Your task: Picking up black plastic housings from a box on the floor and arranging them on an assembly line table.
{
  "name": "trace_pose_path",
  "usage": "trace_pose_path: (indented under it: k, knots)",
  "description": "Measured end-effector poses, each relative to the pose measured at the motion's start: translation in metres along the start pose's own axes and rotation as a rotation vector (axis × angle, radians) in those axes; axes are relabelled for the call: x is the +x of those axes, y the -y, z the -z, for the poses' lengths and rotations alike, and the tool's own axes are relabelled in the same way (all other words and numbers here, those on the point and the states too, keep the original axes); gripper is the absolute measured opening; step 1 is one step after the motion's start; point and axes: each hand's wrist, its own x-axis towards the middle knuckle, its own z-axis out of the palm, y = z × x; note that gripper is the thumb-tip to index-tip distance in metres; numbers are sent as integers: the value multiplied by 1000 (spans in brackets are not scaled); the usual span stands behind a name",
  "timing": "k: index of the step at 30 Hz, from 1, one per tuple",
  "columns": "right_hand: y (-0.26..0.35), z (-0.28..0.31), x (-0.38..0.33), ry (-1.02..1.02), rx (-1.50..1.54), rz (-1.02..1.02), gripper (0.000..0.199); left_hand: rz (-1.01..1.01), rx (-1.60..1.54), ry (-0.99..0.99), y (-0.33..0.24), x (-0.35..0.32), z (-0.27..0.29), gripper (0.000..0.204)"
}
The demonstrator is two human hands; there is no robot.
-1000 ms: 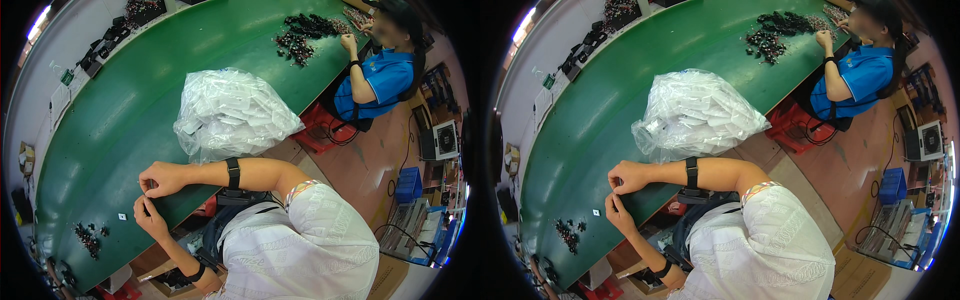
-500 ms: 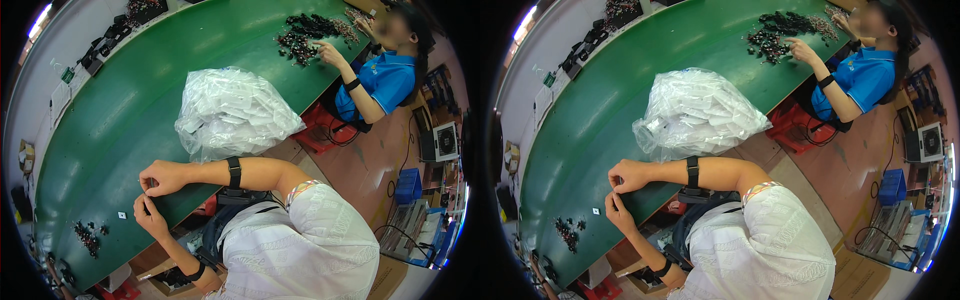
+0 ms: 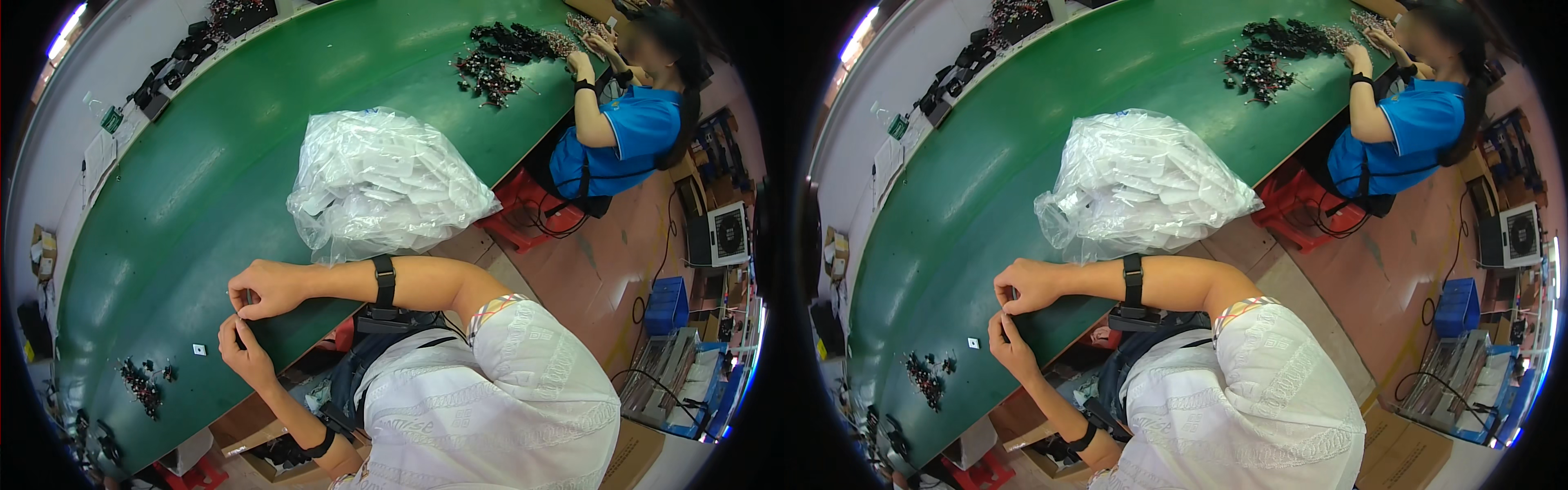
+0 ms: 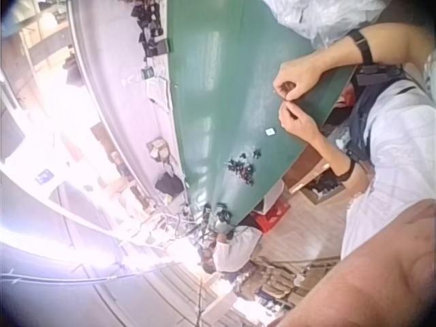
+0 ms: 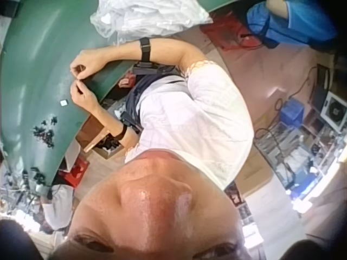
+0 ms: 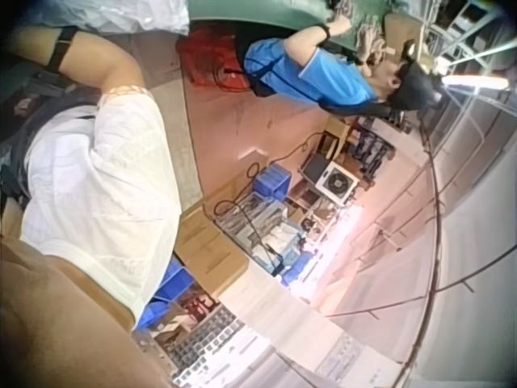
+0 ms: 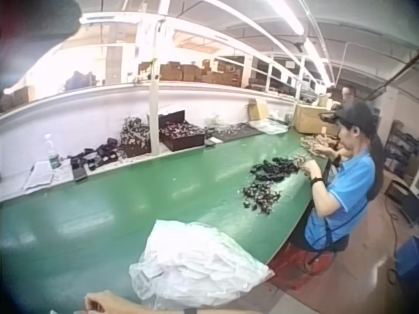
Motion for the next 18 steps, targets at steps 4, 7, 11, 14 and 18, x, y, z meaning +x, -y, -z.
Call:
trace_pose_path:
  k: [4, 7, 11, 14, 18]
  knots:
    - [-1, -1, 0, -5, 2, 13, 20, 5, -6, 1, 1, 0, 0, 17]
    - [-1, -1, 1, 6, 10, 3, 21, 1, 14, 3, -1, 0, 1, 17]
    - [-7, -3, 0, 4, -12, 81, 19, 4, 18, 3, -3, 0, 1, 16]
    - [-6, -3, 0, 5, -12, 78, 19, 6, 32, 1, -4, 0, 1, 16]
    - [-8, -4, 1, 0, -12, 85, 19, 4, 32, 7, -4, 1, 2, 16]
